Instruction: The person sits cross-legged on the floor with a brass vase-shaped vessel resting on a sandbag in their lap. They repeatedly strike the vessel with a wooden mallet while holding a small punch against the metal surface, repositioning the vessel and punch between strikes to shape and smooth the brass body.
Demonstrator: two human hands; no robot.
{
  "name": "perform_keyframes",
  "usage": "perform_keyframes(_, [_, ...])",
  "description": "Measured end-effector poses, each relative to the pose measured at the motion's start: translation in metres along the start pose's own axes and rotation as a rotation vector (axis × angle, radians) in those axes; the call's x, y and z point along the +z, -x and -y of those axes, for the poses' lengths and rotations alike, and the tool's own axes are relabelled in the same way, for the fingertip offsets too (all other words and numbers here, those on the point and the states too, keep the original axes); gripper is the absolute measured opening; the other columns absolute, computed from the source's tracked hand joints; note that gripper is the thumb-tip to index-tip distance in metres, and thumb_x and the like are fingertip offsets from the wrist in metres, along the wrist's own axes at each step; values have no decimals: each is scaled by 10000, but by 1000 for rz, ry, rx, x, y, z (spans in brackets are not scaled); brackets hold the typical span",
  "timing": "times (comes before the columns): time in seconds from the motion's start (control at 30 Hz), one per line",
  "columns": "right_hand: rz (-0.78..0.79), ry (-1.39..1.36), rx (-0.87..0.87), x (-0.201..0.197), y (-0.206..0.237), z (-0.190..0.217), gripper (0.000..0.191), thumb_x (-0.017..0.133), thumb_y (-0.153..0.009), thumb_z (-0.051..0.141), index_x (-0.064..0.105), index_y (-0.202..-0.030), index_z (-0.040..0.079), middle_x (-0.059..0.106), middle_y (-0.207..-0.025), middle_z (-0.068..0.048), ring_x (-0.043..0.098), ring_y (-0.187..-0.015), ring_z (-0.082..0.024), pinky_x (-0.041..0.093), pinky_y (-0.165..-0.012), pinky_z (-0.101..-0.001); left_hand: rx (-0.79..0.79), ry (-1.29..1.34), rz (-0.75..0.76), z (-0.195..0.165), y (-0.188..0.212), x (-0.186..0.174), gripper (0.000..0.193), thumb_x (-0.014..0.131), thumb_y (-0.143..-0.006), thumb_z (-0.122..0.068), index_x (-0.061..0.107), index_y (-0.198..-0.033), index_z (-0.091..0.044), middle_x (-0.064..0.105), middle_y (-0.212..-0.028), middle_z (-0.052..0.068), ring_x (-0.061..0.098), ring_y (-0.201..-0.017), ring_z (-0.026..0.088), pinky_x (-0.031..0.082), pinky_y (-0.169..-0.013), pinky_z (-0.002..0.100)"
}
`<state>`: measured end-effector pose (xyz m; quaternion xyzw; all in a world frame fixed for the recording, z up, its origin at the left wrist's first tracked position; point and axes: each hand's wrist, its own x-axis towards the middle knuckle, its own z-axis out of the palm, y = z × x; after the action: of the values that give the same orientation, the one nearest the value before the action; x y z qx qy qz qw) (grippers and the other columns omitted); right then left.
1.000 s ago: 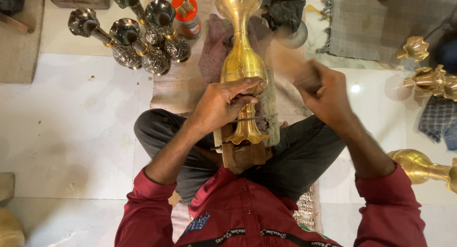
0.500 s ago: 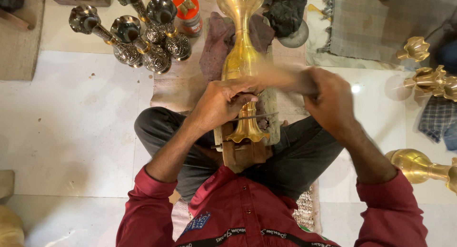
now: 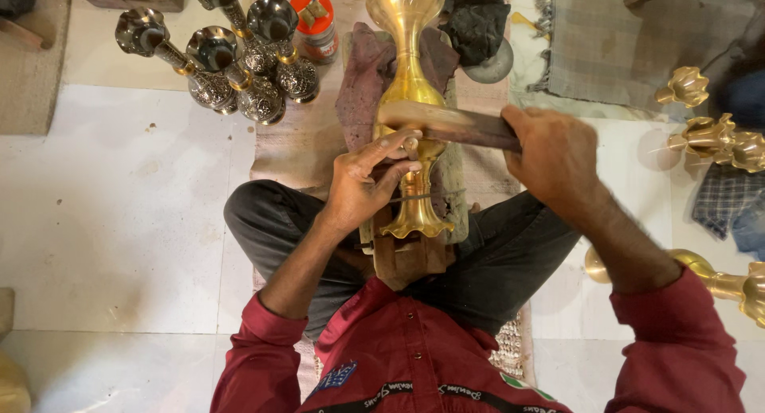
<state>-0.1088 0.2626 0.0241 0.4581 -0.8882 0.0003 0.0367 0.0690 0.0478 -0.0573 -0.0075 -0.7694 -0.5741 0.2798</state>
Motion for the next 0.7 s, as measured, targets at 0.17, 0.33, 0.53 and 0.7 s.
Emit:
perform_keyframes(0.17, [-23, -483, 15, -19, -17, 3, 264, 771, -917, 255, 676, -1108, 100, 722, -860, -69, 697, -713, -226, 541, -639, -392, -40, -10, -23, 4, 2, 3, 489, 774, -911, 61, 618, -1365, -34, 721, -1311, 123, 763, -1114, 182, 645, -938, 285])
perform_keyframes(0.33, [-118, -196, -310, -24, -34, 4, 292, 769, -887, 182, 709, -1155, 82, 753, -923, -74, 719, -796, -208, 562, -763, -398, 56, -149, -39, 10, 4, 0, 377, 844, -915, 18, 696, -1238, -109, 791, -1117, 78, 771, -1025, 142, 623, -897, 279])
perform_keyframes(0.53, [-45, -437, -192, -21, -36, 9, 347, 773, -887, 191, 675, -1199, 75, 738, -932, -66, 723, -781, -187, 571, -723, -386, -49, -30, 5, 13, 2, 2, 499, 772, -921, 29, 623, -1387, -71, 793, -1107, 72, 767, -1019, 116, 633, -879, 275])
perform_keyframes(0.7, [-83, -683, -224, -12, -36, 8, 394, 773, -935, 151, 641, -1284, 25, 732, -1078, -124, 736, -852, -173, 626, -757, -337, 10, -64, 9, 8, 0, 0, 423, 791, -917, 23, 668, -1307, -87, 755, -1216, 110, 765, -1032, 142, 619, -908, 295])
